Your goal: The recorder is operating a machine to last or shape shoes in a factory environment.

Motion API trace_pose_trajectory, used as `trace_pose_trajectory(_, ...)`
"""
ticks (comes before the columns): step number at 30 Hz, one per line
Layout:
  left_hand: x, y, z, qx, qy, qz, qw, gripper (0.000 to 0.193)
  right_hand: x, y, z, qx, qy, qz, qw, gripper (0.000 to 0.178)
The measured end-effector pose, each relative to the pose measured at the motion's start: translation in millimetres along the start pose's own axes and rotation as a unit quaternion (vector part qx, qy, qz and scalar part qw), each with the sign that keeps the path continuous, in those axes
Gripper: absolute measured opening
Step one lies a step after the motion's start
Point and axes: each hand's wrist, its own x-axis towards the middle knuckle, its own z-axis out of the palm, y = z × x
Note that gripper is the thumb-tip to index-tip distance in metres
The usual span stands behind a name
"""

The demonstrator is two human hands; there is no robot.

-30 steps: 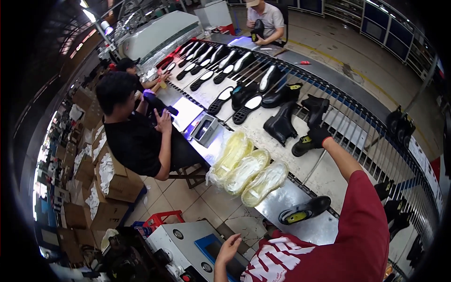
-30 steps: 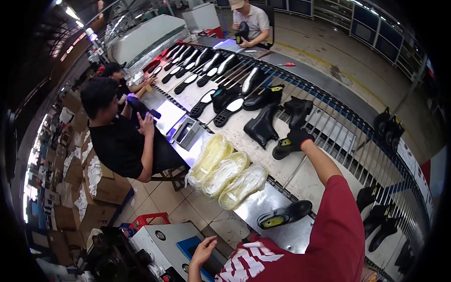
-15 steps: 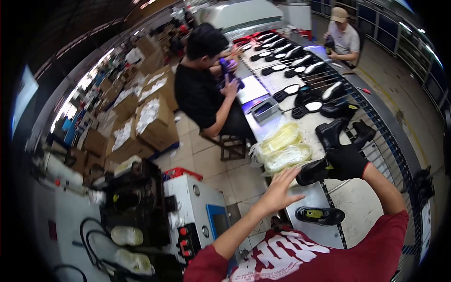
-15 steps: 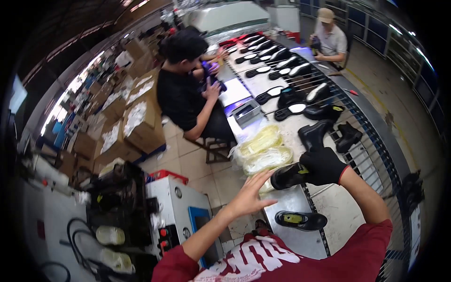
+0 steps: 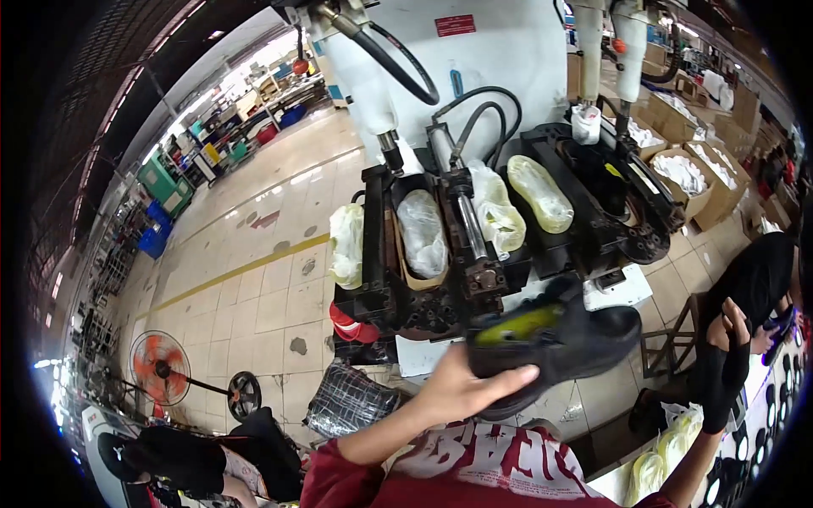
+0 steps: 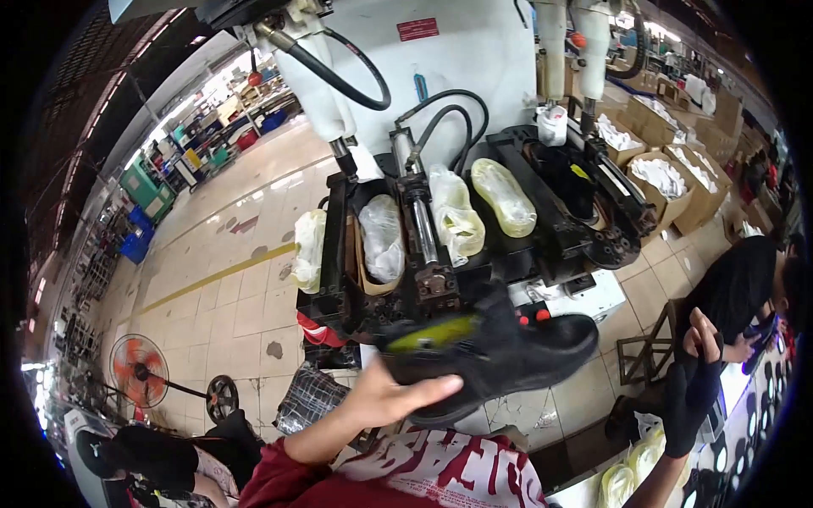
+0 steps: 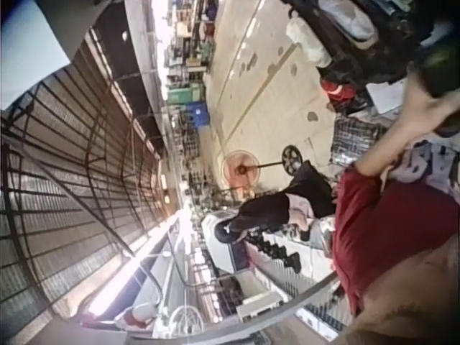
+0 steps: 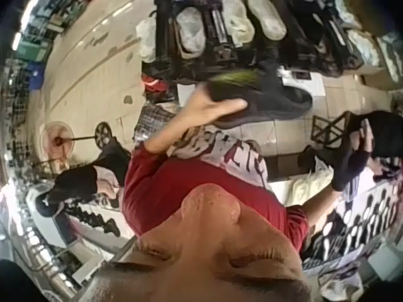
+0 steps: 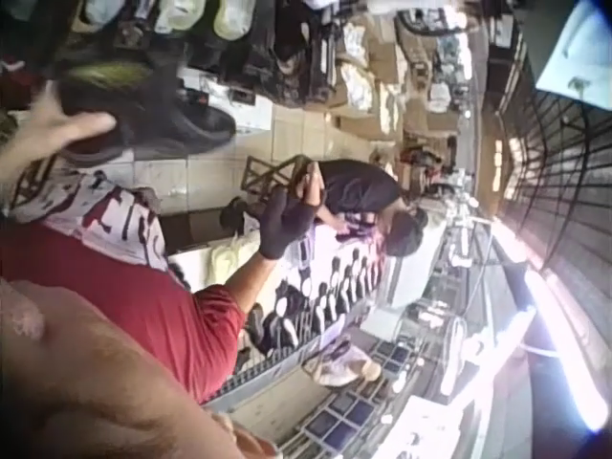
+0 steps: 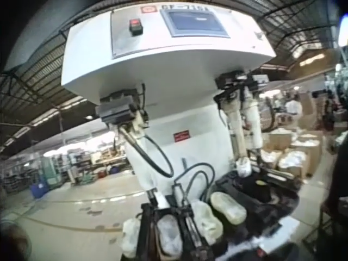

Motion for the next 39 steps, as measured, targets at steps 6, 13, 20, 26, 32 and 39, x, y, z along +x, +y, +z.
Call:
trace_pose_trajectory(6, -6, -10, -74, -0.143, 0.43, 0.018, 0.891, 0.039, 44, 49, 76, 0.181, -0.035, 0.087, 0.979, 0.035)
trace_pose_trajectory(13, 153, -140, -166, 0.052, 0.505, 0.031, 0.861, 0.04, 97, 32, 167, 0.24, -0.14, -0.042, 0.96, 0.035)
trace_pose_trajectory(20, 236, -225, -190, 0.213, 0.514, -0.024, 0.831, 0.074, 121, 75, 185, 0.242, -0.191, -0.014, 0.951, 0.032)
trace_pose_trajectory(26, 228, -249, -191, 0.285, 0.472, -0.116, 0.826, 0.08, 107, 109, 216, 0.273, -0.219, 0.084, 0.933, 0.024)
trace_pose_trajectory(32, 225, -237, -178, 0.272, 0.513, -0.142, 0.802, 0.093, 87, 81, 257, 0.297, -0.253, 0.079, 0.917, 0.022)
trace_pose_trajectory(39, 226, -225, -170, 0.331, 0.465, -0.212, 0.793, 0.087, 65, 57, 274, 0.281, -0.334, -0.015, 0.899, 0.026)
